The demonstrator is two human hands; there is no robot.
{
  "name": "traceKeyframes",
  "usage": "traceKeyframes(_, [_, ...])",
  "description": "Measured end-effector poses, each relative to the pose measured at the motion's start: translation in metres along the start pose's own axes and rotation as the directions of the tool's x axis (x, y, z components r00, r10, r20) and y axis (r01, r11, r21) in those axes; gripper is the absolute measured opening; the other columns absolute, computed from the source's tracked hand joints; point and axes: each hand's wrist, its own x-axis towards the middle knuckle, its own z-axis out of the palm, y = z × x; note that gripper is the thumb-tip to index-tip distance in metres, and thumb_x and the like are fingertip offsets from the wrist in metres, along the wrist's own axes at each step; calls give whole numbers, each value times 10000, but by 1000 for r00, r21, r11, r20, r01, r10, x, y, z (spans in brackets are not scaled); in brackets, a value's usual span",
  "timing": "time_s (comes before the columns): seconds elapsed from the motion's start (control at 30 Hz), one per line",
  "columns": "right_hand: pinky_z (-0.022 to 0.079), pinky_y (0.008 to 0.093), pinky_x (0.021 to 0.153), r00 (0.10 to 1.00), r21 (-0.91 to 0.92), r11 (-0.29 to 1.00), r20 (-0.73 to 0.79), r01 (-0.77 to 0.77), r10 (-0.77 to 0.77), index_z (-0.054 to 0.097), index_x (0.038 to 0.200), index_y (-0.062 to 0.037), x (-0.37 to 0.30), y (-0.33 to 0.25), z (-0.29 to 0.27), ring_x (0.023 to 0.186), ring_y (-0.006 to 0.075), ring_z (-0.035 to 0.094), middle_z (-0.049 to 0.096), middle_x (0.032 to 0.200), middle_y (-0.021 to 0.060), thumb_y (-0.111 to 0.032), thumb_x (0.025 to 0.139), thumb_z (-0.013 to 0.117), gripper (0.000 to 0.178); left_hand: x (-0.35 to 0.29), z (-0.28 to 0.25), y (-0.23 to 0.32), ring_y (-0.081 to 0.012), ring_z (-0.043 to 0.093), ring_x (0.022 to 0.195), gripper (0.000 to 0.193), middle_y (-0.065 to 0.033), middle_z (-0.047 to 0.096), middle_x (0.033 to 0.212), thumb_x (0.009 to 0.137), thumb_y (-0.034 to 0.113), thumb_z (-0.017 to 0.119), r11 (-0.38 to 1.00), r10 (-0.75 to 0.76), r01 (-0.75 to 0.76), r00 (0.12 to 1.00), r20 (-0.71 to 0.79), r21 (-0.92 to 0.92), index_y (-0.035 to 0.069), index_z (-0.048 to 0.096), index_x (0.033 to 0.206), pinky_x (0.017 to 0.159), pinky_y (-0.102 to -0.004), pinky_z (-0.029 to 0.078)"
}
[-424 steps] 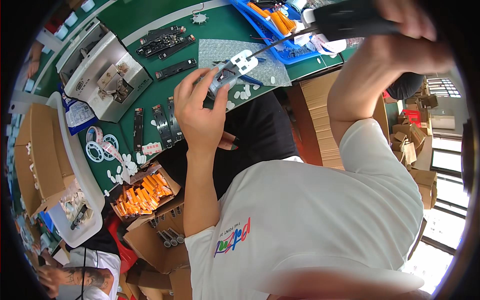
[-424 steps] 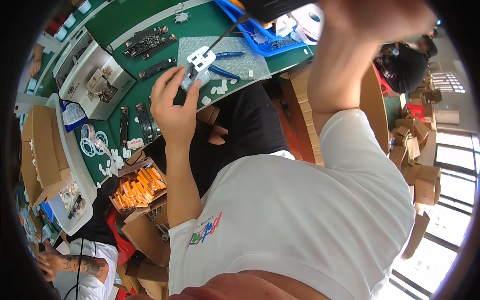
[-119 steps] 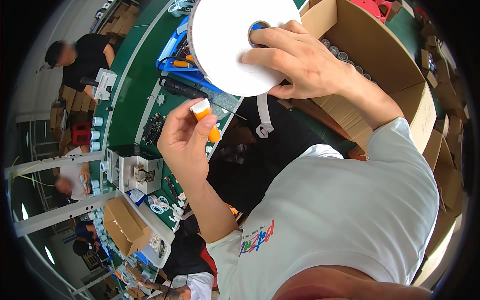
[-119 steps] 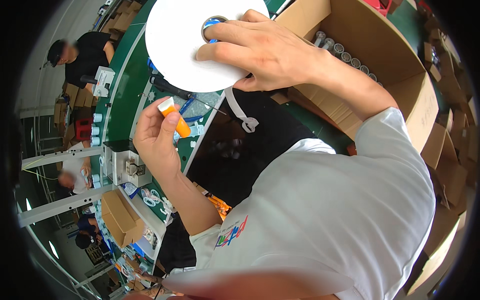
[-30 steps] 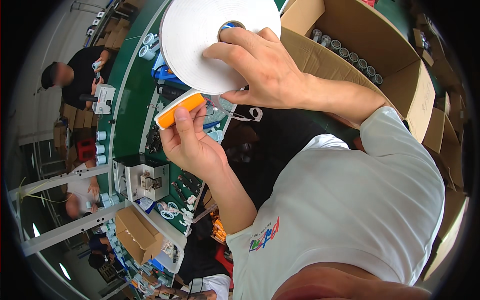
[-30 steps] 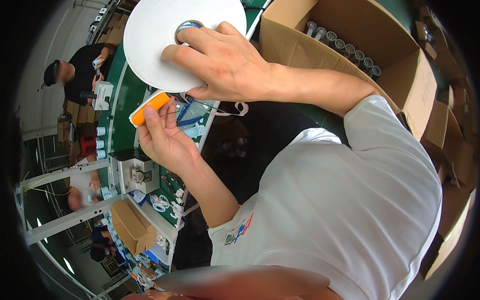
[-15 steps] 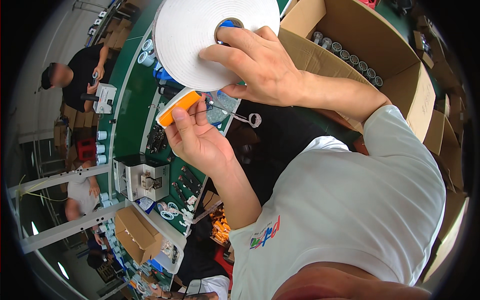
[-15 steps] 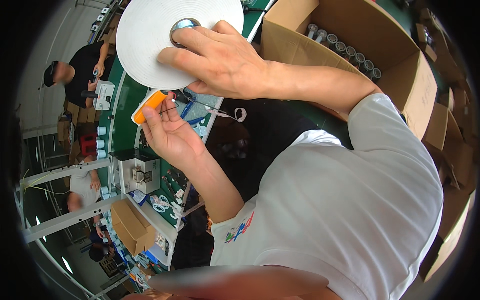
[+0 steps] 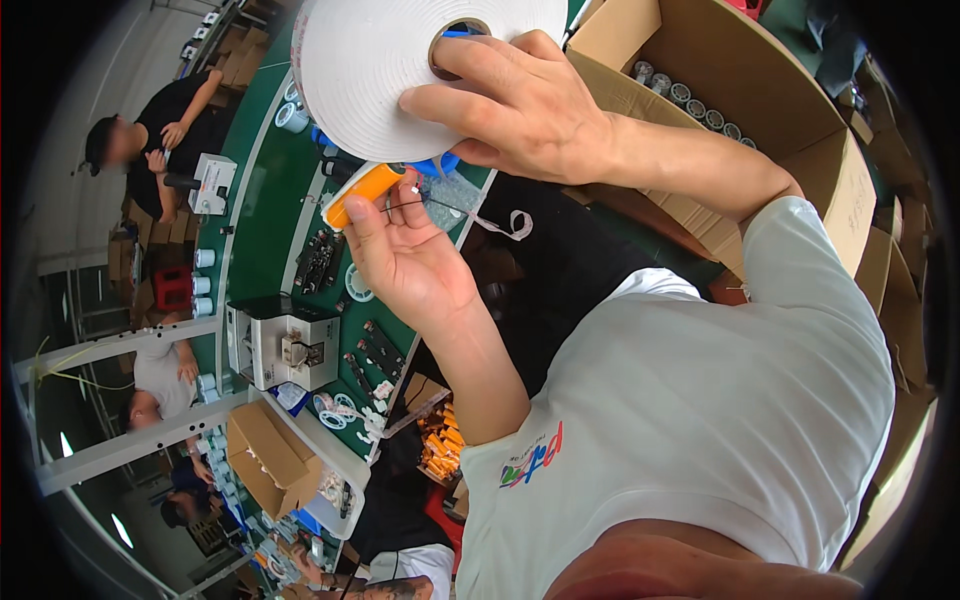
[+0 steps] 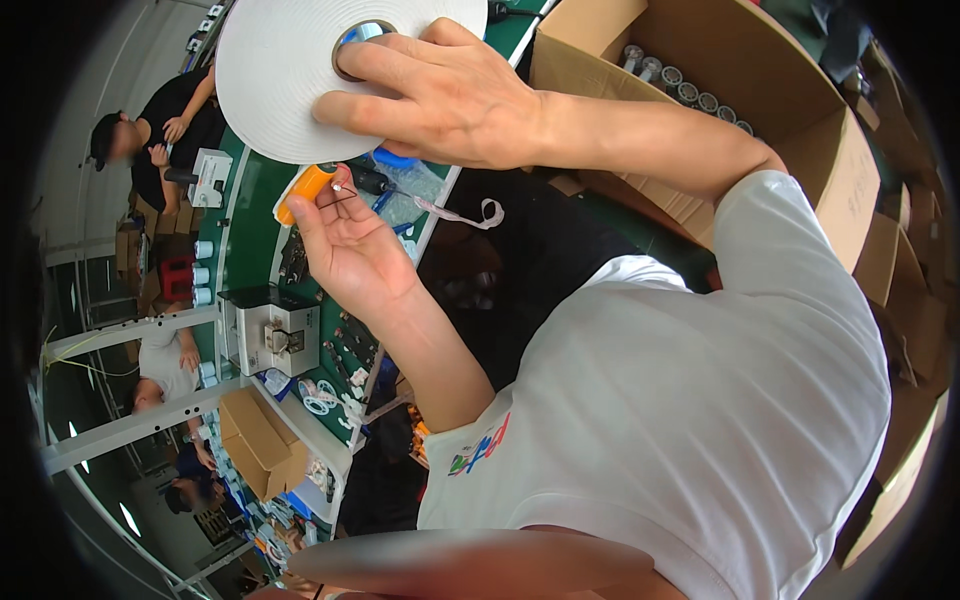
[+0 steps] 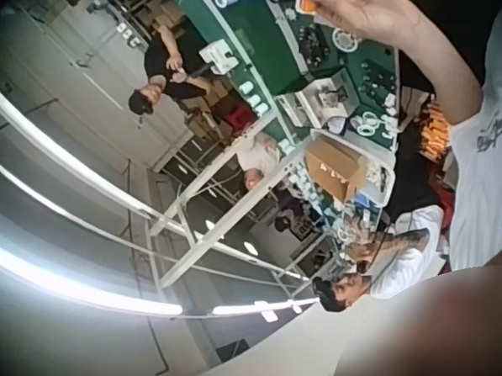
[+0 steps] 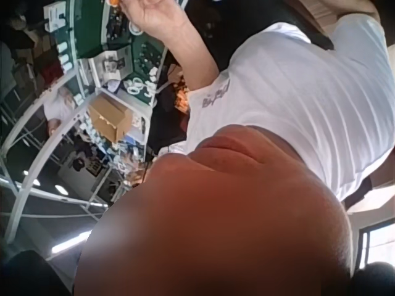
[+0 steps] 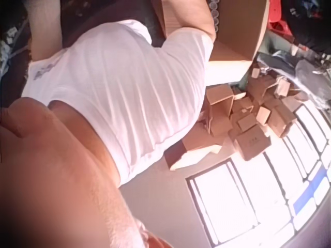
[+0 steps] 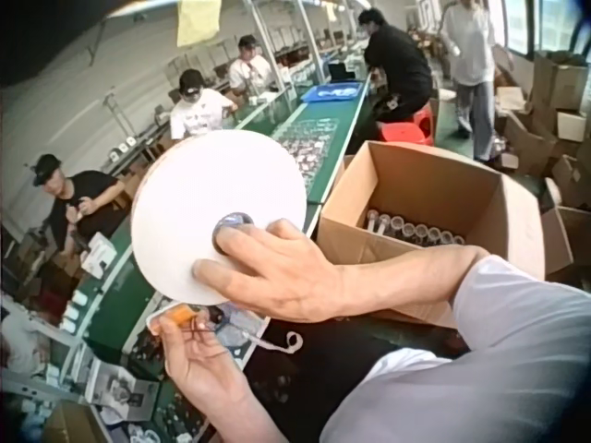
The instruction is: Assembling and packaging electronic components at a production station.
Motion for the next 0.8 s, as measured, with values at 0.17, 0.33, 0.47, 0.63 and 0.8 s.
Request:
traceKeyframes(0.17, [428, 352, 901, 983, -60, 989, 134, 132, -123, 623, 1384, -212, -20, 13, 3, 1087, 181, 619, 592, 1330, 72, -337, 907, 769, 514, 5, 10, 8, -246, 712, 1056, 359, -177, 685, 1169, 1091, 219, 668, 1000, 20, -20, 1000, -8, -18, -69, 585, 1288, 993, -300, 592])
traceKeyframes(0.33, [510, 378, 956, 978, 43, 998, 204, 36, -44, 612, 1426, -191, -36, 51, 2, 1076, 231, 666, 626, 1376, 115, -203, 969, 736, 474, 28, -20, 76, -269, 709, 1086, 364, -180, 682, 1228, 1090, 210, 667, 935, 348, -352, 935, 73, 42, -47, 584, 1334, 994, -315, 581])
traceKeyframes(0.47, [525, 479, 1020, 603, -20, 693, 474, -721, 641, 478, 1468, -83, -4, 111, -14, 1226, 401, 623, 591, 1358, 213, -271, 837, 840, 751, 25, -38, 83, -285, 715, 1090, 355, -189, 680, 1263, 1087, 187, 667, 923, 322, -350, 929, 180, 157, -39, 587, 1348, 982, -332, 592])
traceKeyframes(0.63, [548, 436, 917, 508, 431, 274, 671, -860, 539, 549, 1379, -84, 42, 167, -26, 1065, 371, 683, 690, 1202, 221, -277, 842, 819, 632, -5, -48, 79, -298, 723, 1077, 338, -205, 681, 1281, 1062, 135, 686, 914, 275, -316, 944, 182, 255, -42, 603, 1339, 925, -349, 623])
traceKeyframes(0.8, [536, 423, 890, 625, -11, 897, 713, -442, 317, 592, 1286, -68, 17, 237, 56, 994, 309, 669, 699, 1116, 163, -309, 890, 751, 490, -10, -40, 56, -302, 727, 1054, 343, -213, 681, 1278, 1018, 86, 720, 943, 135, -207, 954, 267, 260, -50, 619, 1316, 852, -354, 647])
